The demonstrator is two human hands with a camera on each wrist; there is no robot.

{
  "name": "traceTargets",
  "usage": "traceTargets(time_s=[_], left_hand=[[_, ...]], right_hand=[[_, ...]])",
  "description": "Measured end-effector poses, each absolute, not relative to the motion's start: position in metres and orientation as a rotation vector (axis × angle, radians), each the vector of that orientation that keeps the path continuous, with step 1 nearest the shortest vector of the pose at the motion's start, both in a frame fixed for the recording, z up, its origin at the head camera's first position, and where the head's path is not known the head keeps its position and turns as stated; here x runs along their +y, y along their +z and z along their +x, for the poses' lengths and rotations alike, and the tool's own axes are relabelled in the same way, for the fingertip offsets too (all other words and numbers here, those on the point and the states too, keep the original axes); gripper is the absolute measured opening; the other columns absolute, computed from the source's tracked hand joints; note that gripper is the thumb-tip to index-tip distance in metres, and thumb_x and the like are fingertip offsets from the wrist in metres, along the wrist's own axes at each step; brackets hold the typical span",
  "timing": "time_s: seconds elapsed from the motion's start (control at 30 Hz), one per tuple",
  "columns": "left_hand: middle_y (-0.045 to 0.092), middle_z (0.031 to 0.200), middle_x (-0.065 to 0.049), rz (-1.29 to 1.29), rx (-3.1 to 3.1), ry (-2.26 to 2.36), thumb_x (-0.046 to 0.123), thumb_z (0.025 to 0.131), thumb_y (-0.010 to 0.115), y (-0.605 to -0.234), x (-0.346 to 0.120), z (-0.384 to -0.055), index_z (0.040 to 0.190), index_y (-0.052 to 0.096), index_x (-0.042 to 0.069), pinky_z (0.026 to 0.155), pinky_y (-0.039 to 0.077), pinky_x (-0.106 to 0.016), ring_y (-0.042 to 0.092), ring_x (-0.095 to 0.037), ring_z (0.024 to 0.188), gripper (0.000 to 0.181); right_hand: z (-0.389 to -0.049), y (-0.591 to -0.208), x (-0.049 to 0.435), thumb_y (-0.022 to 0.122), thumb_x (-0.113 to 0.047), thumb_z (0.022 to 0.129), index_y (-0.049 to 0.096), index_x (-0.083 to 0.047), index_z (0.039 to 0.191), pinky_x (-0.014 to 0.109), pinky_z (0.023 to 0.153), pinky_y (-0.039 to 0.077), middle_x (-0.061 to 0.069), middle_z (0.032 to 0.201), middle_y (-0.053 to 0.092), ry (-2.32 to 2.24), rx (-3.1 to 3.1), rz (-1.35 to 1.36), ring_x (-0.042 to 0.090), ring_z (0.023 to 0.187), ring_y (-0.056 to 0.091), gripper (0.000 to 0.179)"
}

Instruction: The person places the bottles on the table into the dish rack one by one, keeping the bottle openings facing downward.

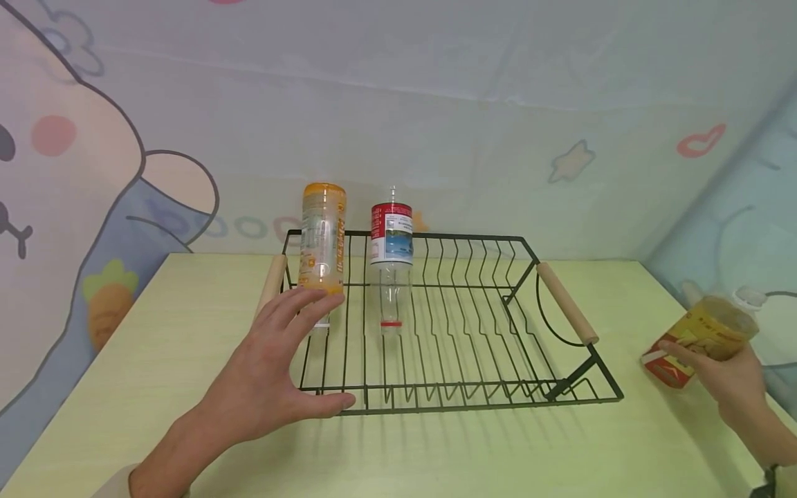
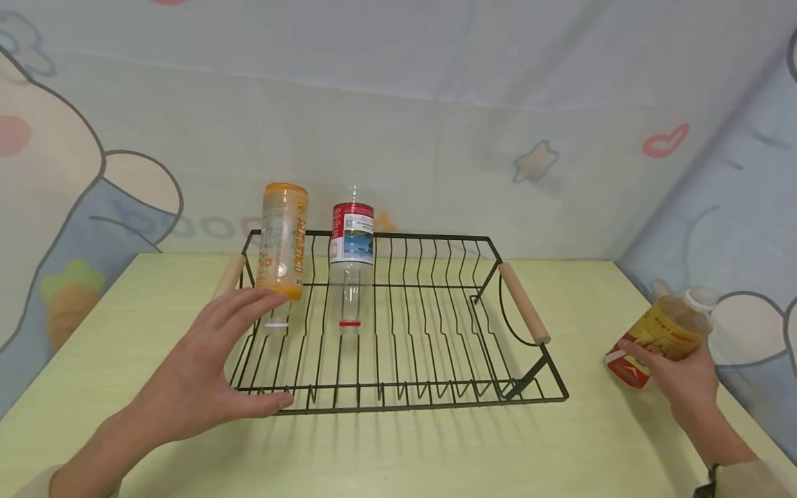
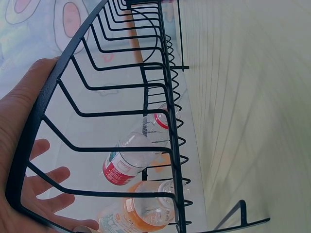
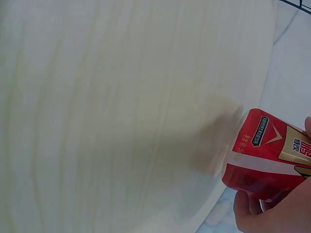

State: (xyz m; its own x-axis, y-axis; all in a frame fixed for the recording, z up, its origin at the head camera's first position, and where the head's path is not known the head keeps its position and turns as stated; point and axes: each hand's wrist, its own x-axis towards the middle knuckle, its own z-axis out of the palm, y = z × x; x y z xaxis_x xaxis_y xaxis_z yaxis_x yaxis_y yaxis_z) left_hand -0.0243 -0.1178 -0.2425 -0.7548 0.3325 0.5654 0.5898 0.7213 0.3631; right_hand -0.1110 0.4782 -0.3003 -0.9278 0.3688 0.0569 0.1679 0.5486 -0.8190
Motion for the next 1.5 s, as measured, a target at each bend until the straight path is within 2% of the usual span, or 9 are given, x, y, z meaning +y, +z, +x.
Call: traceTargets(time_s=[0.13, 0.43, 0.63, 0.97, 1.2, 1.5], left_hand=[[0.041, 0.141, 0.000, -0.705, -2.452, -0.740, 0.048, 0.058, 0.089, -0.242, -0.118, -0.024, 0.145, 0.040, 0.025, 0.095, 0.044, -0.045, 0.032, -0.021, 0.132, 0.103], [0.041, 0.141, 0.002, -0.703, -2.460, -0.741, 0.049, 0.057, 0.089, -0.243, -0.118, -0.024, 0.146, 0.039, 0.027, 0.094, 0.044, -0.046, 0.032, -0.020, 0.132, 0.104], [0.041, 0.141, 0.001, -0.699, -2.462, -0.744, 0.049, 0.057, 0.089, -0.243, -0.118, -0.025, 0.145, 0.039, 0.027, 0.093, 0.045, -0.045, 0.032, -0.019, 0.131, 0.103], [0.040, 0.141, 0.004, -0.691, -2.473, -0.753, 0.050, 0.057, 0.088, -0.243, -0.118, -0.024, 0.145, 0.039, 0.028, 0.091, 0.046, -0.044, 0.033, -0.019, 0.130, 0.103], [0.040, 0.142, 0.003, -0.690, -2.476, -0.758, 0.050, 0.057, 0.089, -0.242, -0.117, -0.024, 0.145, 0.040, 0.025, 0.092, 0.046, -0.045, 0.033, -0.019, 0.130, 0.103], [0.041, 0.141, 0.002, -0.695, -2.470, -0.757, 0.049, 0.058, 0.088, -0.242, -0.117, -0.024, 0.145, 0.040, 0.028, 0.093, 0.046, -0.045, 0.033, -0.019, 0.131, 0.102]], right_hand=[[-0.114, -0.294, 0.476, 0.077, -0.035, 0.081, 0.040, -0.046, 0.107, 0.012, 0.063, 0.038, -0.024, 0.097, 0.044, 1.312, -2.552, -0.413, -0.005, 0.085, 0.041, 0.047], [-0.114, -0.277, 0.462, 0.077, -0.035, 0.081, 0.040, -0.047, 0.115, 0.012, 0.064, 0.037, -0.027, 0.100, 0.043, 1.262, -2.523, -0.354, -0.008, 0.088, 0.040, 0.052], [-0.116, -0.262, 0.450, 0.079, -0.034, 0.079, 0.041, -0.046, 0.111, 0.011, 0.062, 0.040, -0.027, 0.099, 0.045, 1.255, -2.512, -0.352, -0.007, 0.085, 0.042, 0.052], [-0.120, -0.241, 0.428, 0.080, -0.040, 0.076, 0.042, -0.043, 0.117, 0.015, 0.064, 0.040, -0.026, 0.098, 0.045, 1.181, -2.515, -0.354, -0.005, 0.086, 0.042, 0.056], [-0.122, -0.227, 0.412, 0.083, -0.032, 0.075, 0.048, -0.038, 0.120, 0.012, 0.064, 0.040, -0.026, 0.099, 0.049, 1.210, -2.469, -0.248, -0.005, 0.088, 0.045, 0.057], [-0.122, -0.211, 0.387, 0.083, -0.038, 0.073, 0.050, -0.037, 0.118, 0.017, 0.064, 0.042, -0.017, 0.100, 0.049, 1.100, -2.506, -0.182, 0.003, 0.090, 0.044, 0.056]])
